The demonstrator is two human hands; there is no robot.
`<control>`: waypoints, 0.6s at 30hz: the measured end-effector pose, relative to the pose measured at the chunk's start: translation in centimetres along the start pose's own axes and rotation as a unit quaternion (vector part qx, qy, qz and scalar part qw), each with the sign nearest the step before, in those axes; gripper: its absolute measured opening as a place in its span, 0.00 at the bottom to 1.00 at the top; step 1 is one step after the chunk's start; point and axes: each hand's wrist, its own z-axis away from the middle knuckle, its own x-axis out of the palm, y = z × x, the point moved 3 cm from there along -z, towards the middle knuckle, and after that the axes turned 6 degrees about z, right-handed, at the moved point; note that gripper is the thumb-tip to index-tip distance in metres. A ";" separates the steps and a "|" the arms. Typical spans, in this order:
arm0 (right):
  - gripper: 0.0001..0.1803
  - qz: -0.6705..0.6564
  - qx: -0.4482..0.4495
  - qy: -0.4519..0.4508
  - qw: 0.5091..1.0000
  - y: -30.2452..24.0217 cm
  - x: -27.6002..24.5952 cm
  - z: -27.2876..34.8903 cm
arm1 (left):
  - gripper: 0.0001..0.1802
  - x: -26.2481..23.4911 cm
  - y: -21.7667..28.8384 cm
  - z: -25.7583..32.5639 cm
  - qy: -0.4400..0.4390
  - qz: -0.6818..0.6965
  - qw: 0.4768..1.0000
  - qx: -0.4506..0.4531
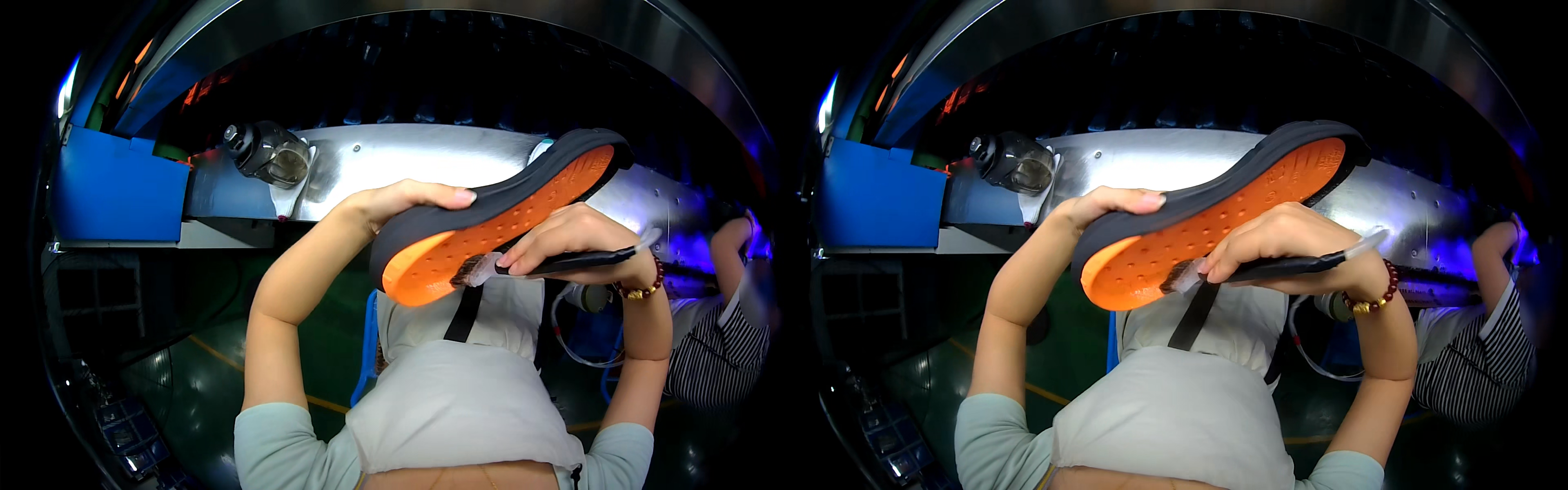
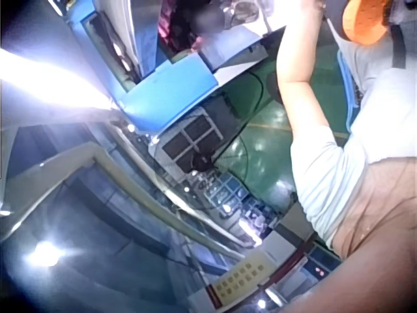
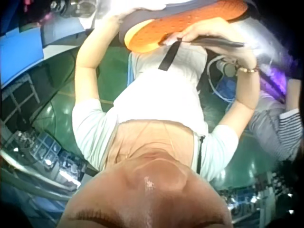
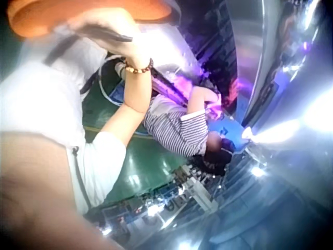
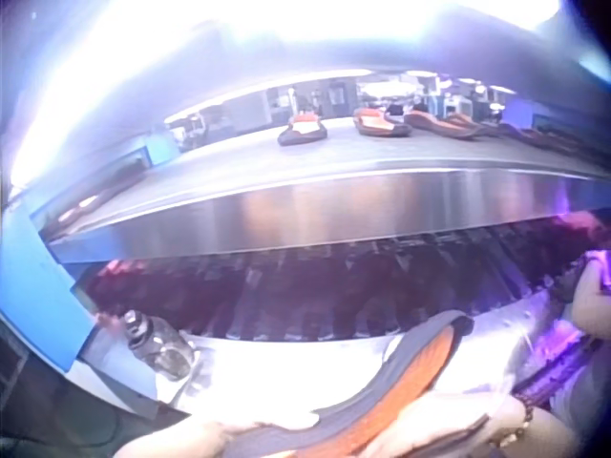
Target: The person repeatedly picks up orange shoe soles from a conveyor belt, paints the black edges with a brush, and places them back on the belt. The process is repeated for multiple soles in a factory setting.
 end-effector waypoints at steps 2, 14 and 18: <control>0.09 0.030 0.056 -0.076 0.995 0.1 -0.2 0.4 | 0.26 0.2 -0.3 -0.2 -0.013 -0.056 0.997 0.042; 0.07 0.042 0.046 0.042 0.997 -1.0 -1.7 2.5 | 0.31 -4.6 -1.9 2.4 0.061 0.017 0.998 -0.022; 0.08 0.052 0.062 0.126 0.989 -0.2 -1.6 3.1 | 0.33 -3.6 -1.2 2.7 -0.043 0.016 0.998 0.052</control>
